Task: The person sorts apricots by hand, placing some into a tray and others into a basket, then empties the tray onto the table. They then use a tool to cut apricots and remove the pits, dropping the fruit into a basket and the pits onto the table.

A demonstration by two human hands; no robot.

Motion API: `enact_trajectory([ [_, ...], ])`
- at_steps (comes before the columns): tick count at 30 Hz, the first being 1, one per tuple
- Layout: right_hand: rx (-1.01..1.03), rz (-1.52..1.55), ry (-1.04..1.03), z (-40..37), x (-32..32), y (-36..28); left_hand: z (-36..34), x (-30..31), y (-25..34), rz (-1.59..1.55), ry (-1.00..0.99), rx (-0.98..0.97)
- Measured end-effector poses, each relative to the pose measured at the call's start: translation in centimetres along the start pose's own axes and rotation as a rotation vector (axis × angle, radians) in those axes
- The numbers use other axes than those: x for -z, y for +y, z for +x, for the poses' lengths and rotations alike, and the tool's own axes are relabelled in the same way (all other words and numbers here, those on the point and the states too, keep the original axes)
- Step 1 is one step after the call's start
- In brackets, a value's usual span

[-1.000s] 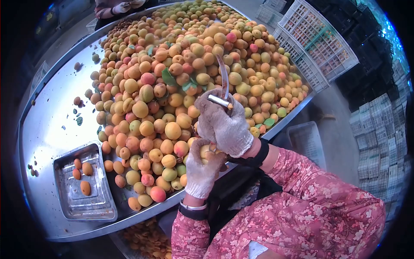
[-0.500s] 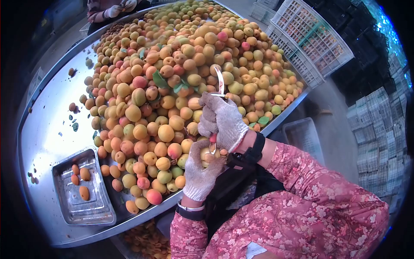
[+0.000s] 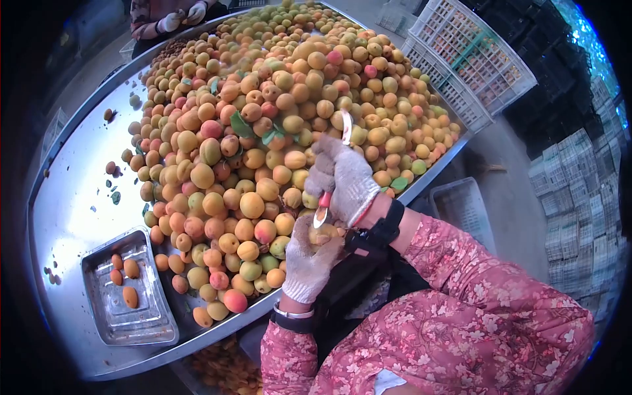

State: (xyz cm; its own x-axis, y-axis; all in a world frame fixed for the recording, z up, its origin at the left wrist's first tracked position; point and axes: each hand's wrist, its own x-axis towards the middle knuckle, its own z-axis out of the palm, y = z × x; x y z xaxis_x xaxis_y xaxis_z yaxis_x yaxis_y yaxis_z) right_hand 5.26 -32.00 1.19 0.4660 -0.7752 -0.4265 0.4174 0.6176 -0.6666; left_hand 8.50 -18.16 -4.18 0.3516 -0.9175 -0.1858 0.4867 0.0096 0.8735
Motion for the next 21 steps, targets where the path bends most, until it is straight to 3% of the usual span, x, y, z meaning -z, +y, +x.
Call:
enact_trajectory([
  [2, 0.047, 0.039, -0.111, 0.2, 0.4, -1.0, 0.3, 0.6, -0.3, 0.046, -0.012, -0.005],
  [5, 0.216, -0.21, -0.232, -1.5, 0.2, -1.6, 0.5, 0.8, -0.5, 0.113, -0.026, -0.01],
  [9, 0.41, -0.504, -0.166, -2.8, 0.6, -0.2, 0.6, 0.7, -0.5, 0.135, -0.066, 0.028],
  [14, 0.304, -0.392, -0.05, -2.5, 0.3, 0.9, 0.4, 0.5, -0.3, 0.222, -0.014, -0.027],
  [16, 0.091, -0.213, -0.012, -1.7, 1.0, 1.1, 0.4, 0.6, 0.0, 0.326, 0.0, -0.086],
  [18, 0.058, -0.176, 0.001, -1.2, 1.2, 1.4, 0.2, 0.3, 0.2, 0.409, 0.021, -0.186],
  [21, 0.0, -0.094, -0.015, -1.0, 1.6, 1.4, 0.2, 0.6, -0.1, 0.42, 0.034, -0.19],
])
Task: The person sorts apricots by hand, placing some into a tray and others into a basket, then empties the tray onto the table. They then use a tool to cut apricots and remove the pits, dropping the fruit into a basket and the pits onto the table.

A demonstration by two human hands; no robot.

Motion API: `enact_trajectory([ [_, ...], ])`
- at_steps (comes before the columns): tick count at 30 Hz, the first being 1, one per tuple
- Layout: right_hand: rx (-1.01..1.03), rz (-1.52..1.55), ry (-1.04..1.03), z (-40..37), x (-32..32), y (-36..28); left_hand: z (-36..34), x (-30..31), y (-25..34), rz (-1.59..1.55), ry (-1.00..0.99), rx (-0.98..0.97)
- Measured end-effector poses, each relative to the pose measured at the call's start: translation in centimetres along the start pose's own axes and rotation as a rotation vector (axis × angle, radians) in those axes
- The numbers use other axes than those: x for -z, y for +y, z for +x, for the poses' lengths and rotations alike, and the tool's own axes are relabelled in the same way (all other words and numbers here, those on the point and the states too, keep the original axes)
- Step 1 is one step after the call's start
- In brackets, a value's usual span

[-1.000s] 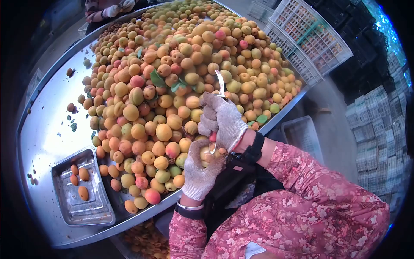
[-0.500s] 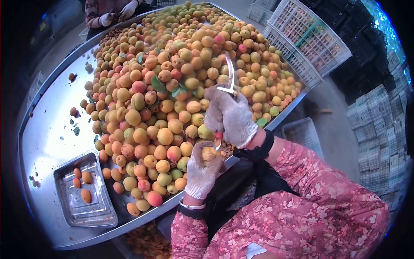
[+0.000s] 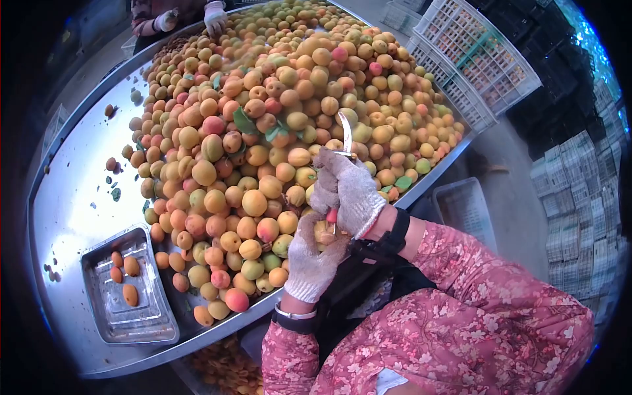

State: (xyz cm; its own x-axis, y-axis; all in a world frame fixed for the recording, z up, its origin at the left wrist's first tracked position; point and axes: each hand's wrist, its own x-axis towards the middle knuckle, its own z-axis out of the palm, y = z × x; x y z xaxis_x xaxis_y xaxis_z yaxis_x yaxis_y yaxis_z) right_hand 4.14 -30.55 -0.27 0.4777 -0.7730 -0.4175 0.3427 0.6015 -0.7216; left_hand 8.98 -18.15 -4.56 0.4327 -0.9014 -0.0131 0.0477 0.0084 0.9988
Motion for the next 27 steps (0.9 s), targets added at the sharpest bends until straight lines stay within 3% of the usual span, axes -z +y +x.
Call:
enact_trajectory([
  [1, -0.037, 0.014, 0.004, 0.0, 0.0, -0.1, 0.1, 0.0, -0.4, 0.0, -0.001, -0.001],
  [3, -0.071, 0.027, 0.008, 0.2, 0.2, -0.1, 0.1, 0.0, -1.7, 0.267, 0.045, -0.212],
  [7, -0.147, 0.193, -0.007, 0.9, 0.7, 0.2, 0.1, -0.5, -2.6, 0.121, 0.01, -0.218],
  [9, -0.126, 0.204, -0.028, 1.1, 0.4, -0.1, 0.2, -0.3, -2.7, 0.031, -0.003, -0.085],
  [10, -0.102, 0.225, -0.063, 1.1, 0.1, -0.6, 0.0, 0.0, 0.1, -0.224, -0.04, 0.117],
  [12, -0.024, 0.209, -0.108, 0.9, -0.5, -2.0, 0.2, 0.3, 0.2, -0.191, -0.01, 0.058],
  [13, 0.018, 0.219, -0.231, 1.3, 0.0, -2.4, 0.2, 0.7, 0.2, -0.159, 0.022, 0.002],
  [17, 0.219, -0.602, -0.252, -0.7, 1.4, -3.9, 0.5, 1.3, -1.9, -0.392, 0.033, 0.08],
  [19, 0.222, -0.795, -0.343, -2.2, 1.9, -2.8, 0.2, 0.9, -1.1, -0.491, 0.032, 0.129],
  [21, 0.244, -1.085, -0.433, -3.6, 2.1, -3.1, 0.5, -0.4, -1.6, -0.554, 0.176, 0.091],
  [22, 0.308, -1.172, -0.461, -3.4, 2.6, -2.8, 0.6, -0.8, -1.7, -0.538, 0.137, 0.017],
  [24, 0.369, -1.247, -0.503, -3.5, 3.2, -2.8, 0.0, -1.8, -1.6, -0.532, 0.179, 0.073],
  [26, 0.119, -1.092, -0.491, -4.1, 3.1, -3.5, -0.2, -1.7, -1.8, -0.516, 0.182, 0.218],
  [27, 0.116, -1.088, -0.524, -4.1, 3.4, -3.6, -0.2, -1.7, -1.8, -0.509, 0.212, 0.209],
])
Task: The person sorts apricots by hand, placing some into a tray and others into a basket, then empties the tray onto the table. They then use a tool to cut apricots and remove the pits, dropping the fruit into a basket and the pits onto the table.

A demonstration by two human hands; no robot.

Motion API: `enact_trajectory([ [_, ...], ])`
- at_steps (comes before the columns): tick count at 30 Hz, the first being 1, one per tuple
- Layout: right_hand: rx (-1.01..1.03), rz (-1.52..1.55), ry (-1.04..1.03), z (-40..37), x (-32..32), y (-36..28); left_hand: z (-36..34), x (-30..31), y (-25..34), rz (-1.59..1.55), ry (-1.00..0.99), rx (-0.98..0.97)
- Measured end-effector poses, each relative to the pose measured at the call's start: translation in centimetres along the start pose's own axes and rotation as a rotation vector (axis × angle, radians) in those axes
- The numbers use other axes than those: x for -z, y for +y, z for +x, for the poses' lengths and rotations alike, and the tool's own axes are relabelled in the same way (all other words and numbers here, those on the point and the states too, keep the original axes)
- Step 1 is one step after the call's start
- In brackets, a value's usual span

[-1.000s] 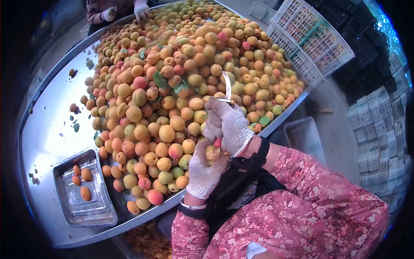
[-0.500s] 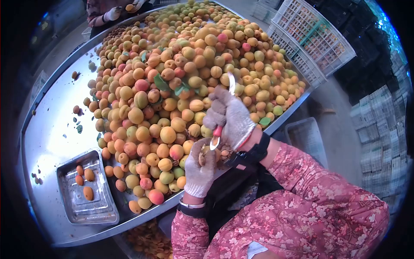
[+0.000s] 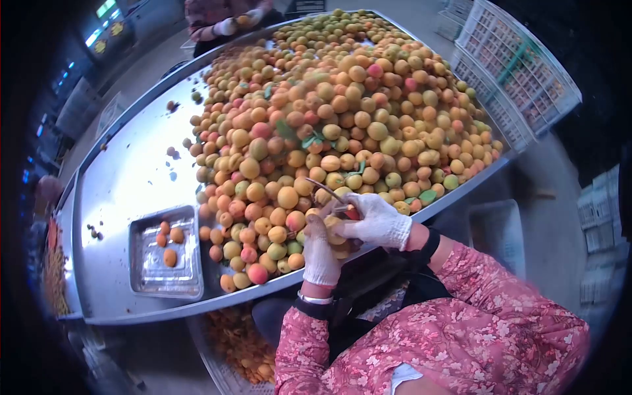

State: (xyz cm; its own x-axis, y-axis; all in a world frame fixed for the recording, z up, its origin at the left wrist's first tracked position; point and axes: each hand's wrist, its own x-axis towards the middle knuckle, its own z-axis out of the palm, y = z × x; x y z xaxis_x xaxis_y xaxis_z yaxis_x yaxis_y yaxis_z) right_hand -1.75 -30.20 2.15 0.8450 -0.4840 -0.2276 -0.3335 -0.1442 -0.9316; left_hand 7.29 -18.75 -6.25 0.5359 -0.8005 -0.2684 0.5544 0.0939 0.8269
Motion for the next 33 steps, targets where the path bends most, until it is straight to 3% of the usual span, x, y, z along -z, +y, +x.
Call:
enact_trajectory([
  [2, -0.057, 0.227, -0.045, 0.0, 0.2, 1.1, 0.0, 0.3, -0.1, -0.343, -0.187, 0.194],
  [3, -0.127, 0.396, -0.043, 0.0, 0.5, 1.4, 0.8, 0.5, 0.4, -0.738, -0.566, 0.219],
  [4, -0.155, 0.5, -0.042, 0.0, 0.9, 1.6, 0.6, 0.0, 0.5, -0.729, -0.561, 0.2],
  [6, -0.116, 0.338, 0.05, -0.2, 1.1, 1.3, 0.2, -2.1, 0.7, -0.457, -0.06, 0.188],
  [8, 0.233, -0.124, 0.248, 0.5, 0.4, 3.9, 0.7, -1.6, -0.8, -0.47, -0.094, 0.146],
  [9, 0.32, -0.359, 0.247, -0.3, 0.7, 2.4, 0.8, -2.2, -1.2, -0.421, -0.008, 0.143],
  [10, 0.33, -0.355, 0.238, -0.5, 0.6, 2.5, 0.6, -2.7, -1.4, -0.373, 0.08, 0.142],
  [12, 0.57, -0.497, 0.261, -0.9, 0.2, 3.0, 0.2, -3.0, -1.2, -0.474, 0.073, 0.125],
  [16, 0.45, -0.266, 0.075, -1.7, 1.9, 3.2, -0.6, -3.2, -0.8, -0.432, 0.063, 0.08],
  [17, 0.255, 0.026, -0.042, -1.7, 2.1, 3.9, -0.9, -3.2, -0.8, -0.442, 0.048, 0.068],
  [18, 0.261, 0.027, -0.048, -2.1, 2.3, 3.3, -1.0, -3.1, -0.9, -0.451, 0.033, 0.058],
  [20, 0.004, 0.521, 0.056, -3.2, 2.6, 1.9, -1.2, -1.8, -0.6, -0.414, 0.059, 0.085],
  [21, -0.024, 0.64, 0.072, -3.5, 2.7, 1.6, -1.3, -1.3, 0.1, -0.335, 0.13, -0.023],
  [24, -0.089, 0.786, 0.037, -4.0, 3.0, 1.5, -2.2, 1.3, 3.1, -0.184, 0.368, -0.257],
  [26, -0.138, 0.791, -0.004, -4.1, 2.4, 1.6, -3.5, 4.6, 6.3, -0.174, 0.411, -0.33],
  [28, -0.219, 0.804, 0.095, -4.2, 0.9, 1.2, -3.4, 8.6, 8.8, -0.149, 0.646, -0.342],
  [33, -0.284, 0.778, 0.013, -4.5, -0.5, 2.1, -3.0, 19.3, 13.6, -0.398, 0.757, -0.466],
])
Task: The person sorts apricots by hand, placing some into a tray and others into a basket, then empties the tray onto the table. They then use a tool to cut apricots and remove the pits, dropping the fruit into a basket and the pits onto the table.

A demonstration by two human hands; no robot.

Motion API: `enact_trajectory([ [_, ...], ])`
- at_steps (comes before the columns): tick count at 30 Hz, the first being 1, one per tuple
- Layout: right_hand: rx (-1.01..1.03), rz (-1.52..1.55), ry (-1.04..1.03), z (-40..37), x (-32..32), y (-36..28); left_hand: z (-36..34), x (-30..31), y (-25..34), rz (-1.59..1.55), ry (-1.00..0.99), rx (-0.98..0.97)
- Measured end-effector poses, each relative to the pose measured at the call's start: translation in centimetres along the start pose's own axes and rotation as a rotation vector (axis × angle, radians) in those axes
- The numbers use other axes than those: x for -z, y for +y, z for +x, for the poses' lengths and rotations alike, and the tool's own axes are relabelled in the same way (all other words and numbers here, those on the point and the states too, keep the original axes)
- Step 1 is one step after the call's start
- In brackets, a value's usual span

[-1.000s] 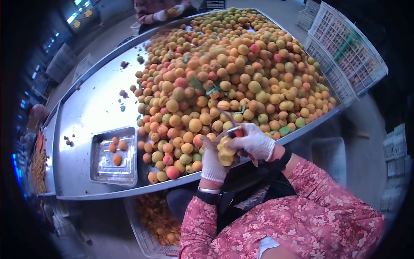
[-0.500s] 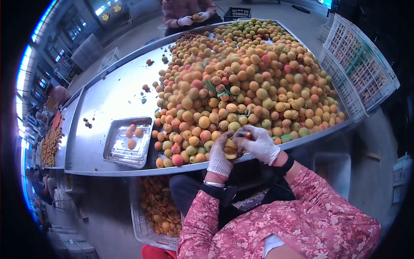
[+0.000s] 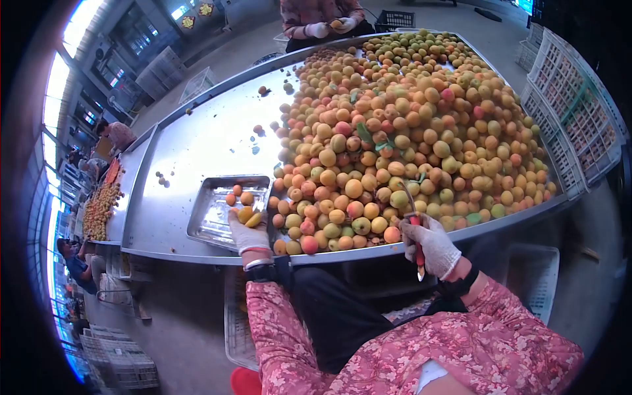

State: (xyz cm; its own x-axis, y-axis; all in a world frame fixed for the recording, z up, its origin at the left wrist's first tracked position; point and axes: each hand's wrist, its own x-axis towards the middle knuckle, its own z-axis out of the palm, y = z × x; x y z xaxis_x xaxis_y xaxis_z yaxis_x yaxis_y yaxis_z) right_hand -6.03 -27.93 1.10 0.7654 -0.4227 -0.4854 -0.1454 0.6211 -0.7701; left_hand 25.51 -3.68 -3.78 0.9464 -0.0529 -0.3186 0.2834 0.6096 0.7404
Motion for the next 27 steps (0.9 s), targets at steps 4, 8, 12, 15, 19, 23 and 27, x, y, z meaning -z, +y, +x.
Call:
enact_trajectory([
  [4, -0.036, 0.111, 0.028, -0.8, -0.1, -0.3, 0.9, 1.4, 1.8, -0.017, 0.124, -0.018],
  [8, -0.001, 0.059, -0.054, -1.8, 0.3, -0.1, -3.7, 1.1, 0.8, 0.14, 0.109, -0.106],
  [12, 0.071, -0.1, -0.069, -2.4, 0.6, 0.4, -8.4, 1.5, -2.3, 1.069, -0.311, -0.399],
  [15, 0.101, -0.449, 0.019, -3.6, -0.2, -0.5, -10.2, 1.2, -4.5, 1.868, -0.444, -0.797],
  [19, 0.233, -0.491, -0.031, -3.6, 0.5, 0.3, -10.0, 1.3, -6.4, 2.042, -0.427, -1.01],
  [23, 0.356, -0.559, -0.149, -4.2, 1.2, -1.9, -11.6, -0.1, -4.8, 1.902, -0.435, -0.697],
  [27, 0.49, -0.597, -0.191, -6.2, 0.2, -7.6, -12.6, 0.7, -4.1, 1.127, -0.624, -0.526],
])
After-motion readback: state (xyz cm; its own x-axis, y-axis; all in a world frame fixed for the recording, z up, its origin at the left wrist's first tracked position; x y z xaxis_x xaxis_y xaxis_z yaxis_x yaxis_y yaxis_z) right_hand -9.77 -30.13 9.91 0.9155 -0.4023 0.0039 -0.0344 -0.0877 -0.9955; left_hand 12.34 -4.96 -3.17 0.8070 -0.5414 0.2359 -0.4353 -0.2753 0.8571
